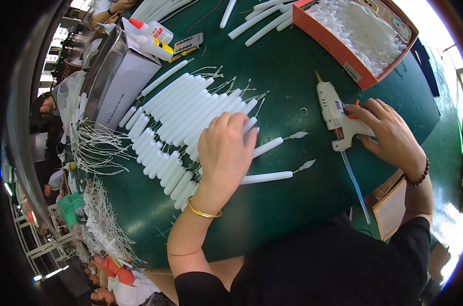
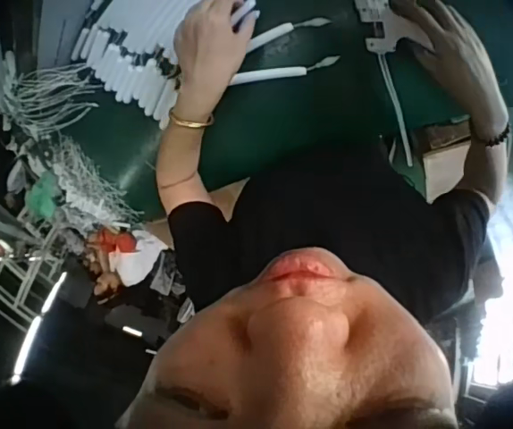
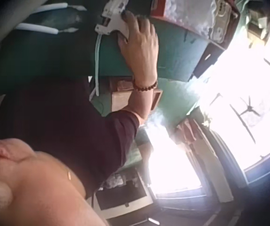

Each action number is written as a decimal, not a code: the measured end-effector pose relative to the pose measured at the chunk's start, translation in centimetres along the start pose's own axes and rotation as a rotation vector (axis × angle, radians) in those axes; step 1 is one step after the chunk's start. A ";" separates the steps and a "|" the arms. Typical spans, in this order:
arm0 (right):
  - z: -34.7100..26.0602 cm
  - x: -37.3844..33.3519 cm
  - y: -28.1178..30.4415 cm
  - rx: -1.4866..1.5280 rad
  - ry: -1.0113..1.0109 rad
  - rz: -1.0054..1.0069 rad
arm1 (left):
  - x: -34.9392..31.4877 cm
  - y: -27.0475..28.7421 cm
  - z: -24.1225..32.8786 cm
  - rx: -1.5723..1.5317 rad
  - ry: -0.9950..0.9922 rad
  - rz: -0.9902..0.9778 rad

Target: The person inserts wired LED lights into plastic candle tubes by hand and arranges them on the table. They then apply glue to the LED lights using a glue gun.

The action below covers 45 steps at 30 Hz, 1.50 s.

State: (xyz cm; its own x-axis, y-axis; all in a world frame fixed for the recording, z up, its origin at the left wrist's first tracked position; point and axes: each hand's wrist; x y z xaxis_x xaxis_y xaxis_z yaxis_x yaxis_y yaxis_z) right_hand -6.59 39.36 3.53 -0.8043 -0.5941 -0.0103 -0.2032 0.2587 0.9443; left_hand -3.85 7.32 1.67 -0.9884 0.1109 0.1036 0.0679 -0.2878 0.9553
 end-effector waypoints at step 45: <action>-0.5 2.3 -5.7 0.108 0.493 0.354 | 0.1 -1.6 0.8 -0.875 0.136 0.093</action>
State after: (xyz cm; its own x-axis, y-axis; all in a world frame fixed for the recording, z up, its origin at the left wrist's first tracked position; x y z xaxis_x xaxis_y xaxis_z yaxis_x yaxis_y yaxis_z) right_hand -6.99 36.17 -1.76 -0.4856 -0.7336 0.4755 -0.0473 0.5652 0.8236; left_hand -3.95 8.57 0.41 -0.9954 -0.0465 0.0833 0.0752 -0.9199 0.3849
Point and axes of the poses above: each hand's wrist, its own x-axis towards the middle knuckle, its own y-axis out of the back of the hand, z = x × y, and after that the axes turned 3 degrees about z, right-handed
